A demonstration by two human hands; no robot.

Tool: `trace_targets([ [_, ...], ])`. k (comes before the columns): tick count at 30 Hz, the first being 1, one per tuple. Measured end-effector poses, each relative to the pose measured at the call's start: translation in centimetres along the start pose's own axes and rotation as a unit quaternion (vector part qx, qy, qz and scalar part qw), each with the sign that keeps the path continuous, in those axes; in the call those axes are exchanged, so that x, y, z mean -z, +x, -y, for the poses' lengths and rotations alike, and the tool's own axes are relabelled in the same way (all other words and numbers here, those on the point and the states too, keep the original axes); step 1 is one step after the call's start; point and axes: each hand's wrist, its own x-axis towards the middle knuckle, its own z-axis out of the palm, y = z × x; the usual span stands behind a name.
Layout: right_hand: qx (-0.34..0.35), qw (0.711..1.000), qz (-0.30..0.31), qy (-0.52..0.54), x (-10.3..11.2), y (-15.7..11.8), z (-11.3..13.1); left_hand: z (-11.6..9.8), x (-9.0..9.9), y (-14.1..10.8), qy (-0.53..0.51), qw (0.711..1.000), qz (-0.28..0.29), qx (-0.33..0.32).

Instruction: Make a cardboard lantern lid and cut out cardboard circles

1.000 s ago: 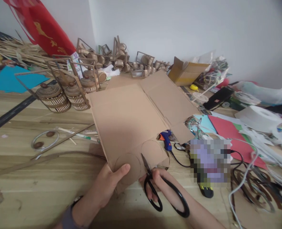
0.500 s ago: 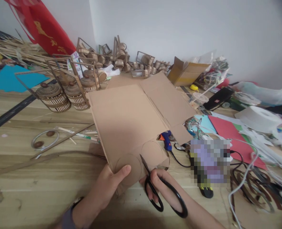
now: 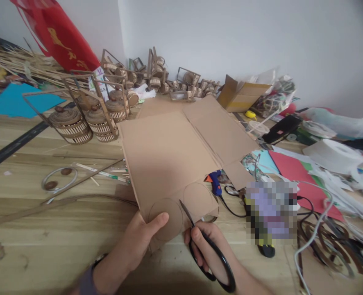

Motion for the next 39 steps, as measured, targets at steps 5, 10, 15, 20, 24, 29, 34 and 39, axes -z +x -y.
trace_targets([
  [5, 0.003, 1.0, -0.004, -0.003, -0.1, 0.0, -0.2, -0.4, -0.3, -0.1, -0.022, 1.0, -0.006, 0.003],
  [10, 0.002, 1.0, 0.007, 0.006, -0.1, 0.2, -0.2, -0.8, -0.5, 0.0, -0.054, 0.998, -0.003, 0.014],
  [15, 0.065, 0.997, 0.031, 0.022, -0.3, 0.3, 1.0, -0.6, -0.5, -0.1, -0.08, 0.996, 0.033, 0.019],
  [20, 0.064, 0.996, 0.057, -0.002, -0.1, 0.0, 2.0, -0.1, -0.3, -0.3, -0.039, 0.998, 0.043, 0.001],
  [24, 0.054, 0.997, 0.053, -0.01, 0.0, -0.1, 2.0, -0.1, -0.3, -0.4, -0.007, 0.999, 0.034, -0.004],
  [29, 0.031, 0.999, 0.041, 0.003, -0.1, 0.1, 1.6, -0.5, -0.6, -0.4, -0.019, 0.999, 0.038, 0.001],
  [34, 0.034, 0.999, 0.016, 0.026, -0.5, 0.1, 0.6, -0.5, -0.6, -0.5, -0.017, 0.999, 0.04, 0.003],
  [39, 0.019, 0.998, -0.035, 0.051, -0.9, -0.3, -0.7, -0.1, -0.4, -0.6, -0.014, 0.999, 0.049, -0.002],
])
